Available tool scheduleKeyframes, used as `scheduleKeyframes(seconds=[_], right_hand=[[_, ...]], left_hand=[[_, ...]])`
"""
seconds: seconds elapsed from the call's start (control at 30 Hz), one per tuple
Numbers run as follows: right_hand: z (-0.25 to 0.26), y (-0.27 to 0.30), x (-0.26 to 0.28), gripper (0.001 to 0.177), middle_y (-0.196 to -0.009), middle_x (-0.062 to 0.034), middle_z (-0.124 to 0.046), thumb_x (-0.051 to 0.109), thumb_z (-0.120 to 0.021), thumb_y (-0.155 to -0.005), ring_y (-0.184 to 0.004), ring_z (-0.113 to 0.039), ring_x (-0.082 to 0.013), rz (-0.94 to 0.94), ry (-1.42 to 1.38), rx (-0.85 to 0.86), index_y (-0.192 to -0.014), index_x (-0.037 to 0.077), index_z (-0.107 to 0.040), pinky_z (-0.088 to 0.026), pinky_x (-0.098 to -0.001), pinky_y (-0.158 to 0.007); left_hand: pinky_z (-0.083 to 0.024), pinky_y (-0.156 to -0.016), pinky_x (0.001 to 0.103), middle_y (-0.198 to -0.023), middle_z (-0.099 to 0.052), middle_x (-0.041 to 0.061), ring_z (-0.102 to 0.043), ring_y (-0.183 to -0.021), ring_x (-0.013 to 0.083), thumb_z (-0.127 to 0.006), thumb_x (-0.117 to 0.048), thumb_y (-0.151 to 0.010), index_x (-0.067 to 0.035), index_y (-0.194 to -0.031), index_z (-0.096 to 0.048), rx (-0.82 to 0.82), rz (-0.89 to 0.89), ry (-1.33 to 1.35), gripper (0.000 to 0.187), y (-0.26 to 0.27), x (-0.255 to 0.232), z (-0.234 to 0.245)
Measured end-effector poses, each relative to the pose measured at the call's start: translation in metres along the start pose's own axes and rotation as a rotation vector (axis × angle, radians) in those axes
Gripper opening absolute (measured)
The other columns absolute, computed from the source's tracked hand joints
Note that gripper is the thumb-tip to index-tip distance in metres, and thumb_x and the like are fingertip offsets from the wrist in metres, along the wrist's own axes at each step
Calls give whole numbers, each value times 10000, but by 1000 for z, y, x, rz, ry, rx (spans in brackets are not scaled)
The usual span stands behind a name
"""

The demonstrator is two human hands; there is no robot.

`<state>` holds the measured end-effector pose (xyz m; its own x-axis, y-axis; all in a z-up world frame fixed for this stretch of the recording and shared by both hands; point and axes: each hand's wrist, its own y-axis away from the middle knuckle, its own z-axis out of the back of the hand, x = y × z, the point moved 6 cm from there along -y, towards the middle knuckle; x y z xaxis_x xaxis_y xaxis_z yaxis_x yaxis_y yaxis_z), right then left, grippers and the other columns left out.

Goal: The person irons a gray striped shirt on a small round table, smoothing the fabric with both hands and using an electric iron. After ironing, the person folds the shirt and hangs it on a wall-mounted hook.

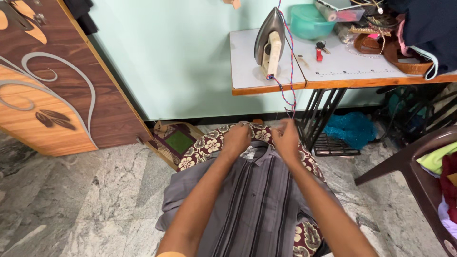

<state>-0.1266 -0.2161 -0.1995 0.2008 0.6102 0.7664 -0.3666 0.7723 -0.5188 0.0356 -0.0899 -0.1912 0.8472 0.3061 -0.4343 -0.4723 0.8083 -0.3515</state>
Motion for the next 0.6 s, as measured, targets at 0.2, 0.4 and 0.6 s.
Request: scheduleKeyframes(seconds=[0.2, 0.4, 0.6], right_hand=[[-45, 59, -84, 687, -873, -164, -712, 495, -834, -757, -827, -701, -320, -341, 216, 217, -1160, -3, -584, -556, -438, -767], [-76, 75, -103, 615, -1065, -275, -664, 343, -830, -774, -979, -650, -444, -245, 306, 208, -1179, -26, -552, -521, -501, -832], [-40, 73, -67, 378, -1057, -239, -672, 195, -689, -864, -984, -658, -419, -186, 137, 110, -1178, 7, -593, -515, -491, -879]], left_hand=[[-577, -886, 504, -1142, -705, 172, -699, -1044, 380, -624, -142, -838, -56, -1014, -728, 53, 114, -124, 222, 1, 65, -83], [-512, -965, 526, -1206, -664, 177, -622, -1160, 386, -698, -163, -749, -117, -1124, -734, 309, 212, -111, 379, 8, 80, -107], [-511, -974, 466, -1184, -639, 208, -612, -1146, 396, -794, -276, -766, -93, -1157, -734, 160, 87, 85, 435, 13, 60, -81]])
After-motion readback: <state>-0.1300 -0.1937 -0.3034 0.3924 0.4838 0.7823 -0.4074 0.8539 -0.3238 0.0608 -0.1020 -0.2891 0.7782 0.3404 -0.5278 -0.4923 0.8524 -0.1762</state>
